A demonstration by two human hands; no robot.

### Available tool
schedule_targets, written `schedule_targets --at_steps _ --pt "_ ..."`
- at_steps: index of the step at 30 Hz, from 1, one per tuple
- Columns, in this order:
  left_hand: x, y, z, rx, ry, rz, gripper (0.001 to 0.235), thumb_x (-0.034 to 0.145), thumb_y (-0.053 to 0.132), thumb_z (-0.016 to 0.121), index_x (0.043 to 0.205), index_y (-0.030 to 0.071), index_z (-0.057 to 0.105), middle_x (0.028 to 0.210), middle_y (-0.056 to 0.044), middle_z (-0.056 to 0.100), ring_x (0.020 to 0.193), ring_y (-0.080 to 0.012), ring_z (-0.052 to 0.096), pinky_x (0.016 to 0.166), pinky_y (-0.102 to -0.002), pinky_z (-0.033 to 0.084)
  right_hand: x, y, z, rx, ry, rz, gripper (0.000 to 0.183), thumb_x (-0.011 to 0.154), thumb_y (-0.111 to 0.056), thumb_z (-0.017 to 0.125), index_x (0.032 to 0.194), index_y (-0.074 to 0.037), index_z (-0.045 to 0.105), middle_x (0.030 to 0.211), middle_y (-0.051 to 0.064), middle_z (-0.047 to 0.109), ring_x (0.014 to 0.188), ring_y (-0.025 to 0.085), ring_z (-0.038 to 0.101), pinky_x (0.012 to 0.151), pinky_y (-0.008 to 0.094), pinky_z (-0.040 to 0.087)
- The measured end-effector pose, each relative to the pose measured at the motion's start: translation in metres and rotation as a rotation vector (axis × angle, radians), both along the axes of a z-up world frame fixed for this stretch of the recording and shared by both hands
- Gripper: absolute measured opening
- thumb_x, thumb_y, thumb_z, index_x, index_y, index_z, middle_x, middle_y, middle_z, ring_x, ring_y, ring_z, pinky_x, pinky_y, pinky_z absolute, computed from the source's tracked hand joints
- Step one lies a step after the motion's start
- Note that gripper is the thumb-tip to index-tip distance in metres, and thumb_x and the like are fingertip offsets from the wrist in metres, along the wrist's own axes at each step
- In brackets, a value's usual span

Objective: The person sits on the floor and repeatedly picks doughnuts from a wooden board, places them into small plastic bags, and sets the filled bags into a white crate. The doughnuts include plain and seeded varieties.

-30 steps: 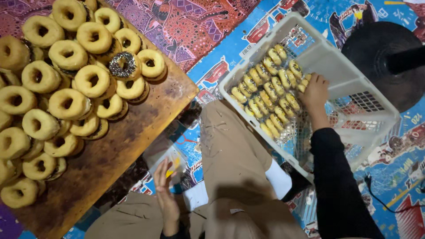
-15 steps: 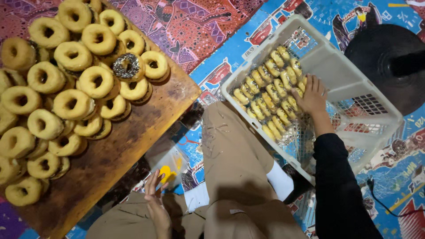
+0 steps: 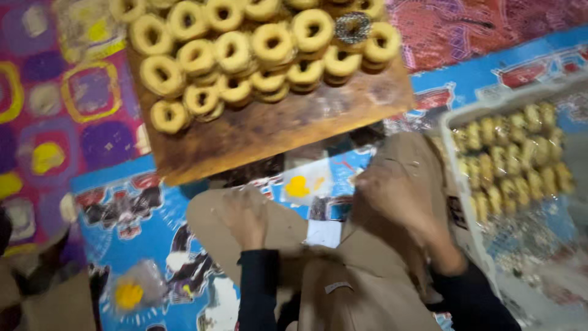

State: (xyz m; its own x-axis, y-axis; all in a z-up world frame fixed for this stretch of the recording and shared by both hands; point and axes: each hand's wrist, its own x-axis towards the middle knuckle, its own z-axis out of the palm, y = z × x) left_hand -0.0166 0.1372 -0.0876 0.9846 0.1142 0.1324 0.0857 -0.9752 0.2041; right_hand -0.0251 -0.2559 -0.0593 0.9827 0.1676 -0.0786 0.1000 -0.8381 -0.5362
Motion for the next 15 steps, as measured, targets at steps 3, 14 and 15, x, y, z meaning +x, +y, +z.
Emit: schedule_targets --at_steps 3,14,15 --pt "-0.002 0.004 -0.003 0.012 0.091 -0.004 0.055 0.084 0.045 0.069 0.128 0.012 0.065 0.145 -0.011 0.054 0.146 -0.0330 0.036 0.116 -0.074 0.003 0.064 0.131 -0.071 -0.235 0.163 0.304 0.017 0.091 -0.028 0.067 0.094 -0.012 0.073 0.098 0.013 0.074 0.090 0.035 0.071 0.073 0.051 0.055" --pt "0.023 -0.036 -0.084 -0.097 0.174 -0.265 0.053 0.095 0.029 0.064 0.138 -0.001 0.057 0.141 -0.021 0.056 0.132 -0.0370 0.050 0.116 -0.056 0.034 0.114 0.169 -0.195 -0.168 0.071 0.206 0.022 0.070 -0.026 0.082 0.086 -0.013 0.076 0.082 0.015 0.074 0.080 0.035 0.073 0.074 0.050 0.052" --pt "0.025 -0.053 -0.096 -0.154 0.154 -0.195 0.062 0.091 0.030 0.065 0.141 -0.004 0.051 0.141 -0.026 0.055 0.131 -0.0408 0.049 0.113 -0.054 0.035 0.118 0.167 -0.198 -0.142 0.075 0.213 0.023 0.069 -0.024 0.081 0.089 -0.013 0.076 0.081 0.016 0.074 0.079 0.036 0.072 0.072 0.051 0.052"
